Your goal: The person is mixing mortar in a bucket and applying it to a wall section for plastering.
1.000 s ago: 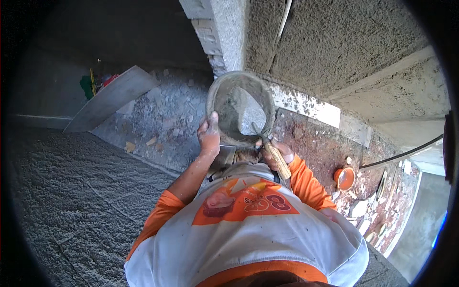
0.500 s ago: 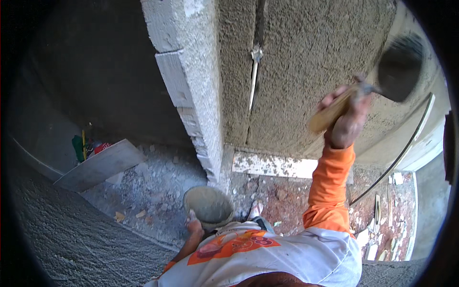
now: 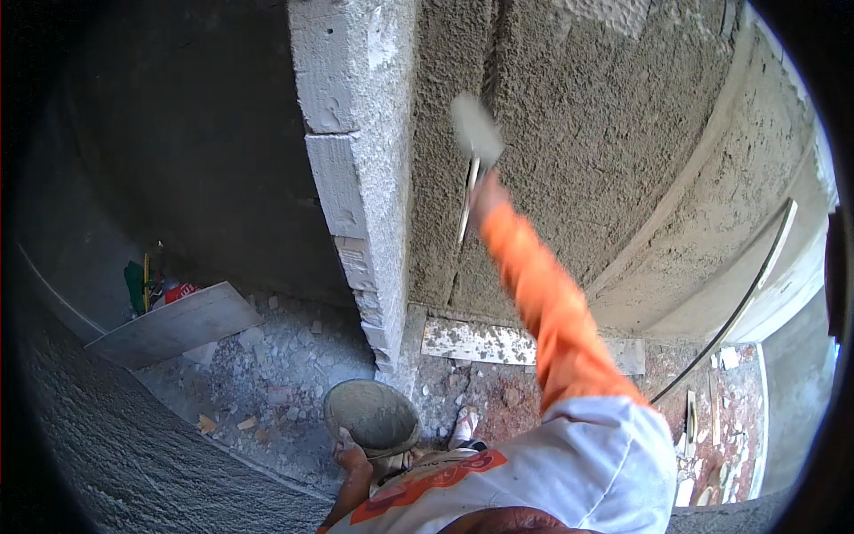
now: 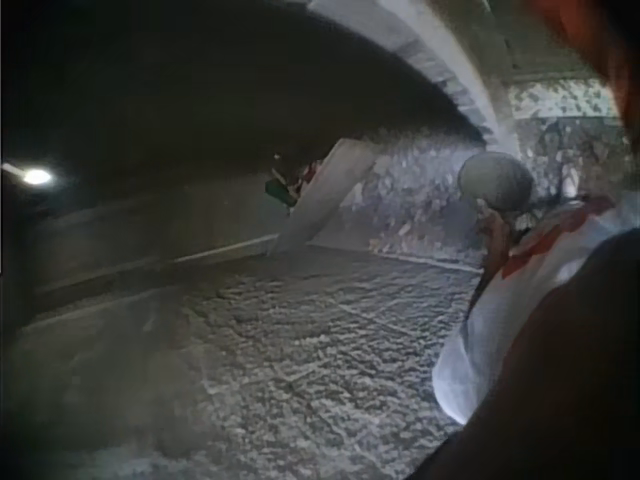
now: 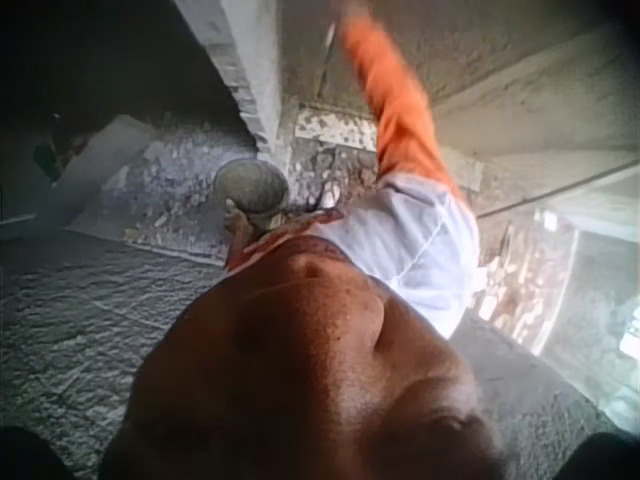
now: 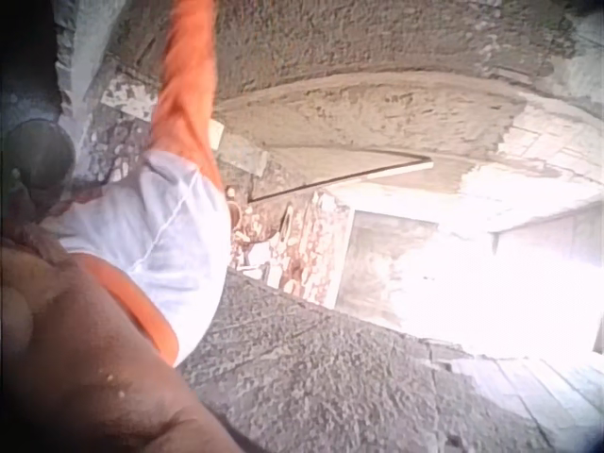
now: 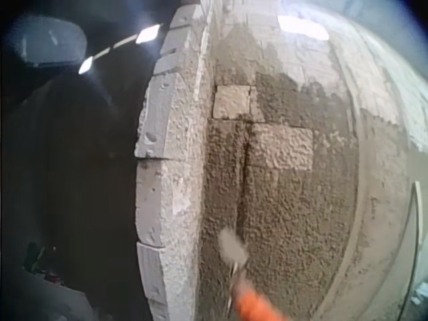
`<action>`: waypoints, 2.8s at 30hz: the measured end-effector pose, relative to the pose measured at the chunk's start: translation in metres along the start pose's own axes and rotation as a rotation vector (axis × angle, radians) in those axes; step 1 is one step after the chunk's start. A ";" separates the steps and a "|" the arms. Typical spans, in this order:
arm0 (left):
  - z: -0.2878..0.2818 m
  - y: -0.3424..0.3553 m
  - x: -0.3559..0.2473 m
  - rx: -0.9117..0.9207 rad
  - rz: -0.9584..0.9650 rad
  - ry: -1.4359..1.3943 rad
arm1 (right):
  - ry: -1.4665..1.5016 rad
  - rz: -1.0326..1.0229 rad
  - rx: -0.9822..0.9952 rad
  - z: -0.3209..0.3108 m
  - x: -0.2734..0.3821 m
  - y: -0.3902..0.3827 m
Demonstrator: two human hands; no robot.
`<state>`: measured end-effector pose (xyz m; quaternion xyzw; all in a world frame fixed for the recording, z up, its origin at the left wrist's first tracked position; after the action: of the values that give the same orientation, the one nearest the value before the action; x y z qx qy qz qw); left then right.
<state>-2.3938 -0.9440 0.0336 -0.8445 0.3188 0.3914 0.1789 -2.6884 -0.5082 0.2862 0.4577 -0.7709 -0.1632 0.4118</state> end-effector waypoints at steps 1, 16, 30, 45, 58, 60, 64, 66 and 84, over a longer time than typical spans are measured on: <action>-0.003 -0.002 0.001 -0.002 -0.103 -0.041 | 0.078 0.016 0.202 -0.011 -0.001 -0.071; 0.028 -0.059 -0.127 0.598 0.676 -0.302 | 0.119 0.025 1.691 -0.051 -0.110 -0.405; 0.062 -0.027 -0.089 0.548 -0.239 -0.573 | 1.809 1.457 1.581 -0.116 -0.074 -0.400; 0.013 -0.001 0.011 0.288 -0.156 0.018 | 1.145 -0.303 -0.673 -0.352 0.081 -0.039; 0.020 0.024 0.053 0.142 -0.208 -0.051 | 0.211 -0.048 0.232 -0.024 -0.030 -0.129; 0.007 0.013 0.004 0.212 -0.073 -0.102 | 0.312 0.135 0.480 -0.041 -0.059 -0.243; 0.029 0.013 -0.006 0.365 0.176 0.067 | 0.388 0.141 1.323 -0.086 -0.095 -0.377; 0.034 0.000 -0.031 0.482 0.366 -0.093 | 0.327 -0.081 1.257 -0.095 -0.085 -0.383; 0.028 -0.024 -0.132 0.470 0.344 -0.371 | 1.895 1.475 1.657 -0.143 -0.061 -0.434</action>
<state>-2.4578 -0.8585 0.1194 -0.6285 0.4998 0.4787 0.3550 -2.3136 -0.6681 0.0711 0.0018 -0.1424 0.9192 0.3672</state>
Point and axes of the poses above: each hand's wrist, its own y-axis towards the middle knuckle, its own z-axis out of the palm, x = y × z, the point moved 4 cm from there along y, towards the middle knuckle, and after that the axes turned 11 degrees about -x, right-handed, at the moved point
